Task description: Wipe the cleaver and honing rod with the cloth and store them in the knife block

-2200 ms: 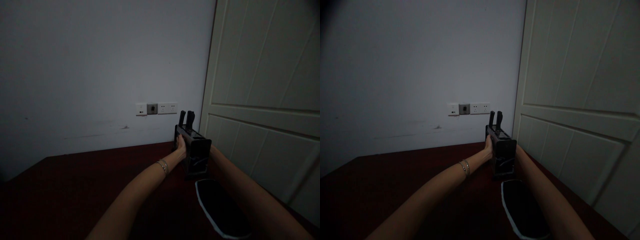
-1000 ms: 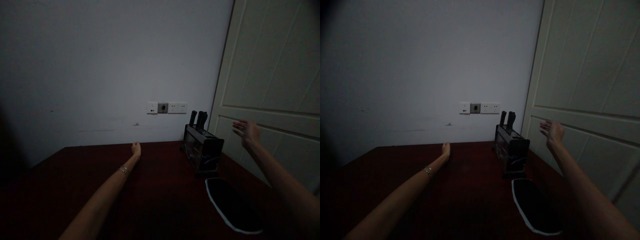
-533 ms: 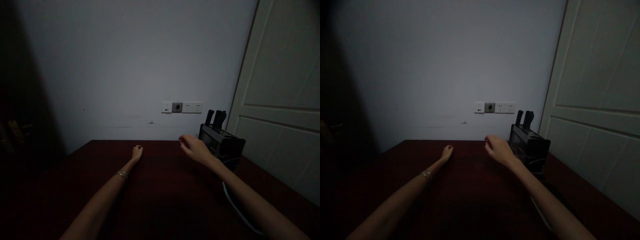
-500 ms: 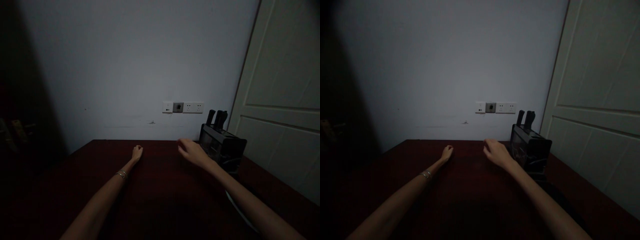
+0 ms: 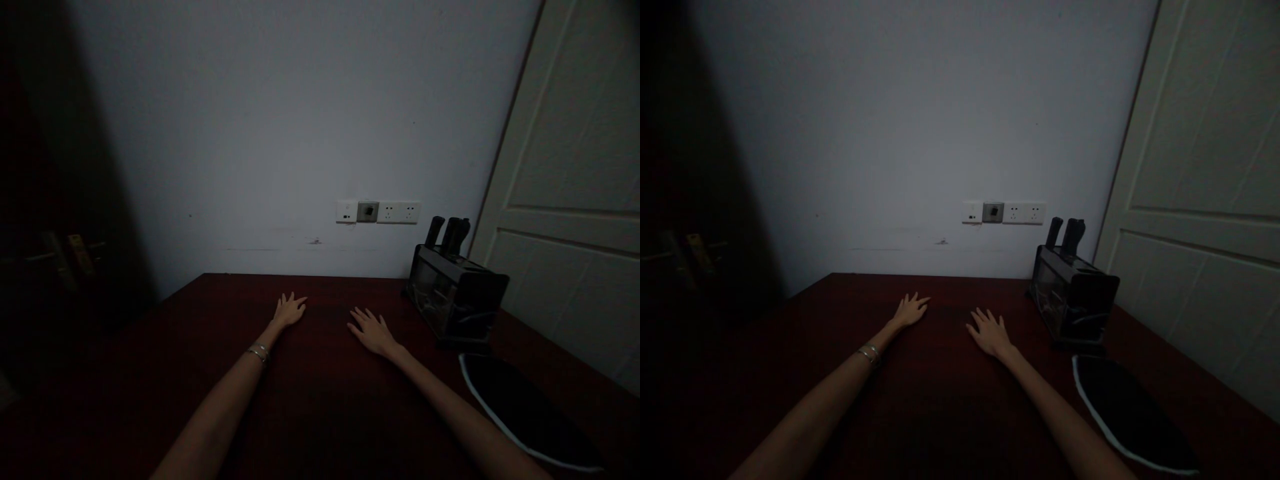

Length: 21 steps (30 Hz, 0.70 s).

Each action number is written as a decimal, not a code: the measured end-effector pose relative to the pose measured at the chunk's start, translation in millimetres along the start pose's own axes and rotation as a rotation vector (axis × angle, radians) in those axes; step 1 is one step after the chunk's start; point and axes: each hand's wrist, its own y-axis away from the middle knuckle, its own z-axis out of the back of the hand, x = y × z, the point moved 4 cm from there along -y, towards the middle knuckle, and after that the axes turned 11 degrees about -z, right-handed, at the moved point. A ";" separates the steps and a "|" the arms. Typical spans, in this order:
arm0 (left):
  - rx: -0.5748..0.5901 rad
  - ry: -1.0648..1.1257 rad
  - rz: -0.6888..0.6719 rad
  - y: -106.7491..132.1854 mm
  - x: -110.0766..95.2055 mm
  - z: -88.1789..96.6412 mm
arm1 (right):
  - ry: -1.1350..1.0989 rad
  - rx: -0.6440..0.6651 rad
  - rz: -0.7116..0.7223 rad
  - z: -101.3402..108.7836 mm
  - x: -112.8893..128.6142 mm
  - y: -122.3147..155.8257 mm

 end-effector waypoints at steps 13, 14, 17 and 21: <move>0.134 -0.201 -0.044 3.9 -4.2 -1.6 | 0.007 -0.056 -0.024 -2.7 -2.5 3.8; 0.135 -0.206 -0.044 3.8 -3.8 -1.7 | 0.007 -0.056 -0.024 -2.7 -2.5 3.7; 0.136 -0.217 -0.044 3.4 -3.0 -2.2 | 0.006 -0.055 -0.022 -3.0 -2.6 3.4; 0.139 -0.220 -0.045 2.9 -2.6 -2.8 | 0.003 -0.055 -0.021 -3.3 -3.2 3.1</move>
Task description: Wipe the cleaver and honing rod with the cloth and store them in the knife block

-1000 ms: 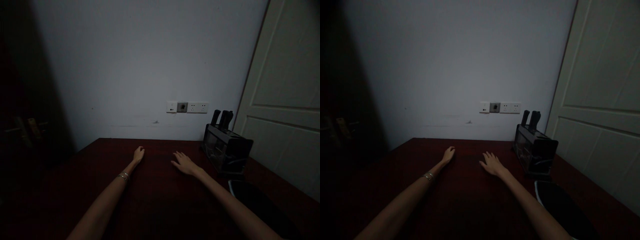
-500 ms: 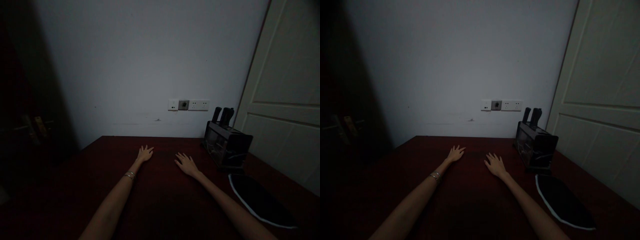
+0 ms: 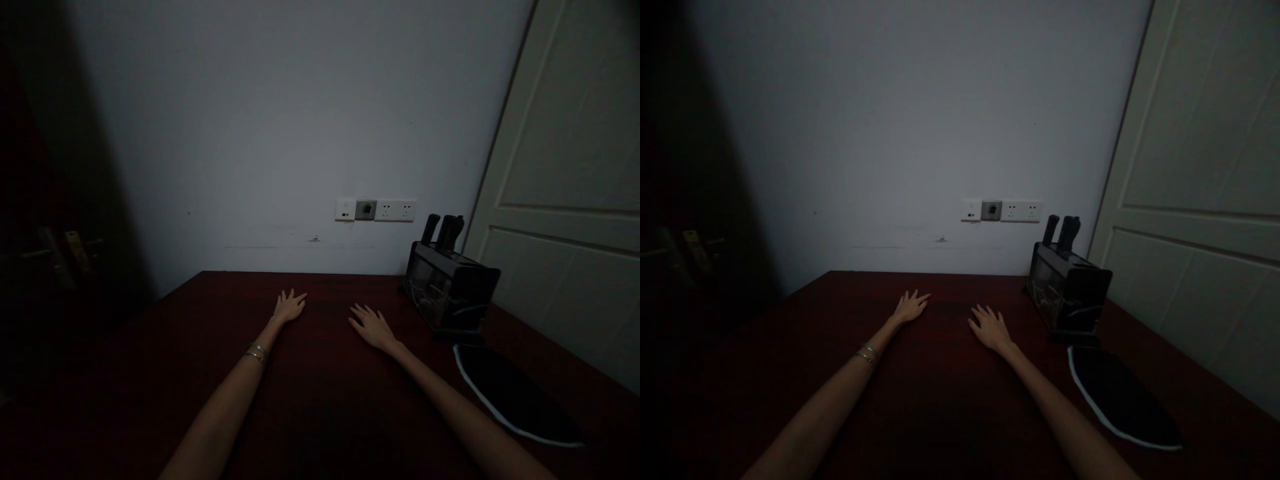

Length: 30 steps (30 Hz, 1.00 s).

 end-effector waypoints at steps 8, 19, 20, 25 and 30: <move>0.000 0.006 0.000 0.0 -0.1 0.4 | 0.003 -0.005 0.001 -0.7 0.2 -0.7; 0.002 0.004 0.005 1.2 -0.7 2.7 | 0.001 -0.012 0.004 -1.9 0.2 -1.6; 0.003 0.004 0.004 1.4 -0.9 3.1 | 0.001 -0.012 0.006 -2.1 0.0 -1.8; 0.008 0.004 0.002 2.2 -1.9 3.7 | 0.002 -0.009 0.009 -3.0 -1.2 -2.6; 0.000 -0.002 -0.001 2.6 -2.2 4.1 | 0.001 -0.007 0.013 -2.2 -1.2 -2.6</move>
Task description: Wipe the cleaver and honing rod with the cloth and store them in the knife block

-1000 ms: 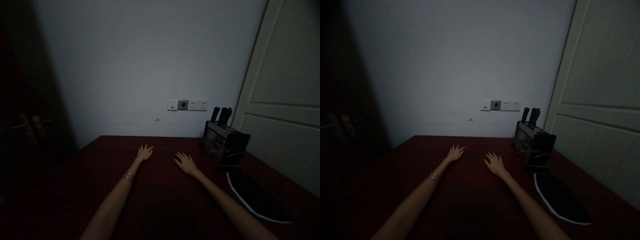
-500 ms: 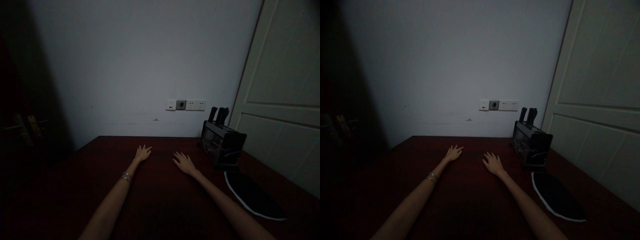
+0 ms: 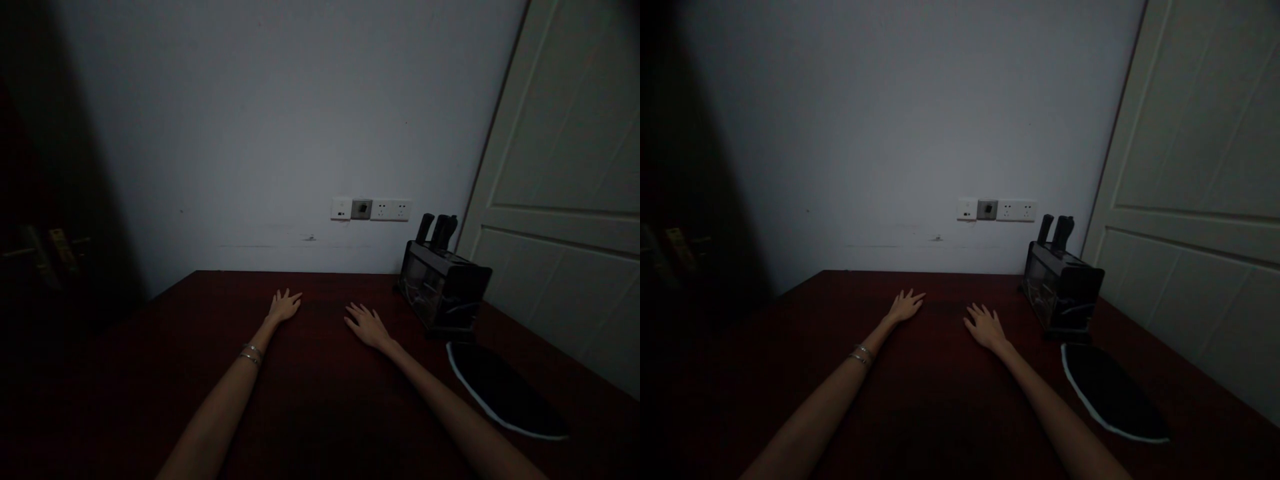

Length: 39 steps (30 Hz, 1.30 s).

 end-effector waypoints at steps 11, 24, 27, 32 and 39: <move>0.007 -0.008 0.002 -0.5 -1.3 0.2 | -0.008 -0.020 0.010 0.3 -0.1 0.2; 0.036 -0.008 0.001 -4.6 -1.5 -4.0 | -0.065 -0.031 0.008 -3.1 -4.1 -1.7; 0.034 -0.008 0.000 -5.2 -2.3 -4.0 | -0.097 -0.064 0.017 -2.3 -6.0 -1.0; 0.025 -0.004 -0.001 -4.6 -3.7 -4.1 | -0.188 -0.190 0.068 22.0 -9.4 6.2; 0.024 -0.002 -0.008 -3.6 -4.2 -4.7 | -0.327 -0.670 0.144 122.9 -23.9 43.8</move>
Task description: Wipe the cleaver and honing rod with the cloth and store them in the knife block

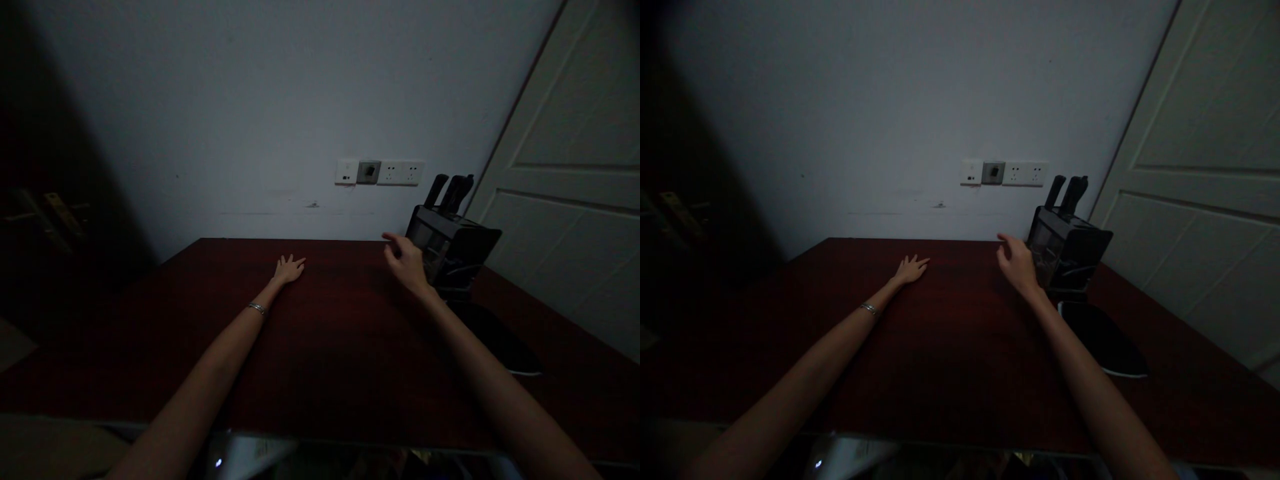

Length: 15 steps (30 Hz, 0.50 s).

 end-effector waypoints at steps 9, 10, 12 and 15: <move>-0.002 -0.006 0.000 -0.1 -1.0 -0.4 | 0.226 -0.710 0.071 128.8 -25.8 0.8; -0.001 -0.008 0.000 0.1 -1.0 -0.2 | 0.244 -0.725 0.036 133.8 -33.9 1.0; 0.002 -0.012 0.001 0.5 -0.9 0.6 | 0.267 -0.717 -0.058 137.6 -50.8 0.6; 0.006 -0.017 0.003 1.0 -1.1 2.6 | 0.274 -0.656 -0.184 130.7 -72.4 -1.0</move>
